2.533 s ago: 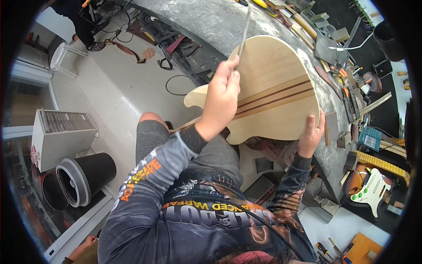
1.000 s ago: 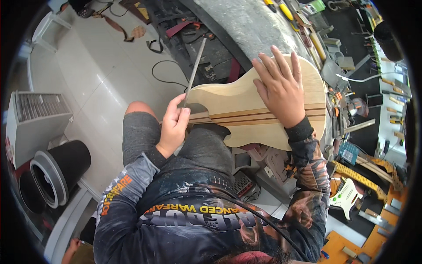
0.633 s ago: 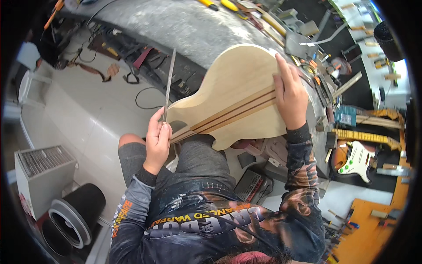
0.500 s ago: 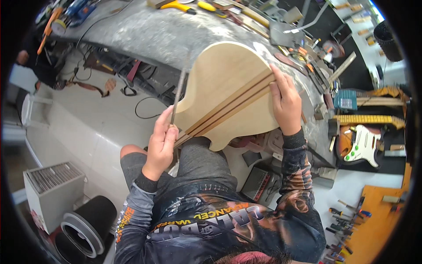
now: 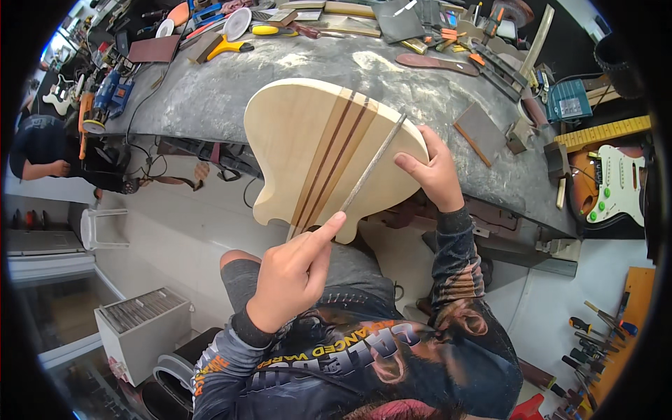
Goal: The person sands the flat surface of a wooden guitar body using a sanding block. They then use a metal file to shape the area where the neck meets the body and finish by sanding the curved edges of the guitar.
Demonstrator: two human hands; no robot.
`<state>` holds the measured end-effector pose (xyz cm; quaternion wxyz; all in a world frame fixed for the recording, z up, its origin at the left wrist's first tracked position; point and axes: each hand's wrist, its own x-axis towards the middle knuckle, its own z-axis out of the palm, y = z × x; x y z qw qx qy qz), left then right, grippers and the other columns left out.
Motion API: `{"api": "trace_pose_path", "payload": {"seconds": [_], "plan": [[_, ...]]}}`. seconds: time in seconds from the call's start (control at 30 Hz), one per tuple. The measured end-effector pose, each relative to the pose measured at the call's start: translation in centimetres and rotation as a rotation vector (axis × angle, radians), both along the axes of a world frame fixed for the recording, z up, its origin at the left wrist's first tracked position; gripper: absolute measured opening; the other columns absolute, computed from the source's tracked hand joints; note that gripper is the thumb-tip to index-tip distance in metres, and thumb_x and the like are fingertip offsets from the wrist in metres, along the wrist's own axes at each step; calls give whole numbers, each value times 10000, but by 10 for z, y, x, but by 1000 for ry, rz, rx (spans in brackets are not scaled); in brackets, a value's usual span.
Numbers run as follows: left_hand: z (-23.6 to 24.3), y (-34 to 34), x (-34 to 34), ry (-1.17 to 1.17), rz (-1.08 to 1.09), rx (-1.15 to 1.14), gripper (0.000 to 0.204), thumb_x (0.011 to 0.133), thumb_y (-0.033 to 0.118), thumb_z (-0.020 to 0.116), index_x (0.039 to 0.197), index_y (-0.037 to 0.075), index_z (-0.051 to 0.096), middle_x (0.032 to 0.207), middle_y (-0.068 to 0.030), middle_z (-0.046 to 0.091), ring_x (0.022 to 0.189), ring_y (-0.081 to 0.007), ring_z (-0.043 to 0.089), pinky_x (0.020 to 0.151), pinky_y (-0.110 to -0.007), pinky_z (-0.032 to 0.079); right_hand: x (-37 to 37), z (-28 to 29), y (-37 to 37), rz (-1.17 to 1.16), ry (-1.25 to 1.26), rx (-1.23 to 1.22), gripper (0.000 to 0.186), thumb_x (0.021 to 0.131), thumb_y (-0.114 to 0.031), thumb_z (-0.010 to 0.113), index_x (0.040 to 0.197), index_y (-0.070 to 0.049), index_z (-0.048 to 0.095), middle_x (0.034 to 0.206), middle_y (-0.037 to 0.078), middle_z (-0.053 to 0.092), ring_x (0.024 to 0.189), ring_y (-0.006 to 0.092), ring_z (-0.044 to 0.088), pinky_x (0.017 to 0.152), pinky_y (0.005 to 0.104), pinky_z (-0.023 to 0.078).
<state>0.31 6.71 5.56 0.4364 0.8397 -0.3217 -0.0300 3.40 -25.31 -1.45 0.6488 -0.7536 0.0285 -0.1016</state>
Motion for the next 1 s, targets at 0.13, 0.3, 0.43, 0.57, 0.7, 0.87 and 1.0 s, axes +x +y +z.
{"api": "trace_pose_path", "payload": {"seconds": [0.13, 0.3, 0.43, 0.57, 0.7, 0.87, 1.0], "plan": [[21, -22, 21, -23, 103, 72, 550, 998, -43, 661, 1525, 114, 689, 841, -188, 718, 700, -365, 711, 663, -434, 557, -1, -1, -1, -13, -26, -42, 482, 985, -294, 884, 1314, -12, 674, 1128, 81, 759, 1025, 154, 713, 913, 337, 579], [48, -57, 55, -49, 179, 191, 477, 1046, -53, 606, 1494, 83, 697, 746, -217, 607, 605, -267, 631, 644, -357, 524, -1, -3, -3, 3, -60, -38, 480, 1000, -316, 875, 1307, -9, 670, 1103, 89, 763, 1007, 159, 720, 896, 345, 583], [48, -34, 13, -103, 78, 207, 520, 1015, 24, 656, 1525, 126, 665, 824, -245, 703, 738, -428, 732, 658, -522, 547, 1, -3, -1, 30, -66, -23, 491, 1006, -332, 871, 1317, -10, 668, 1108, 95, 768, 1010, 165, 727, 902, 349, 587], [61, -54, 56, -124, 142, 330, 445, 1038, 59, 635, 1478, 102, 683, 830, -265, 723, 732, -448, 732, 670, -565, 556, 0, -7, -2, 27, -65, -12, 503, 1011, -341, 867, 1329, -8, 666, 1114, 100, 768, 1010, 168, 730, 911, 348, 589], [54, -66, 83, -177, 192, 294, 437, 1042, 56, 621, 1473, 96, 677, 828, -262, 726, 747, -470, 730, 671, -578, 555, -1, -9, -5, 31, -79, 1, 508, 1019, -344, 861, 1338, -2, 663, 1129, 100, 765, 1028, 173, 728, 918, 352, 590], [63, -42, 30, -99, 94, 290, 478, 1025, 48, 640, 1498, 111, 663, 824, -268, 721, 759, -477, 734, 677, -586, 559, 0, -6, -1, 41, -89, 18, 492, 1030, -329, 851, 1339, 3, 661, 1141, 99, 762, 1045, 172, 722, 918, 350, 587], [60, -55, 87, -125, 195, 308, 397, 1040, 73, 618, 1427, 108, 699, 821, -275, 720, 765, -485, 735, 688, -596, 575, -4, -6, -2, 20, -72, 26, 472, 1039, -312, 841, 1329, 10, 654, 1128, 87, 763, 1044, 158, 713, 923, 338, 579]]}}
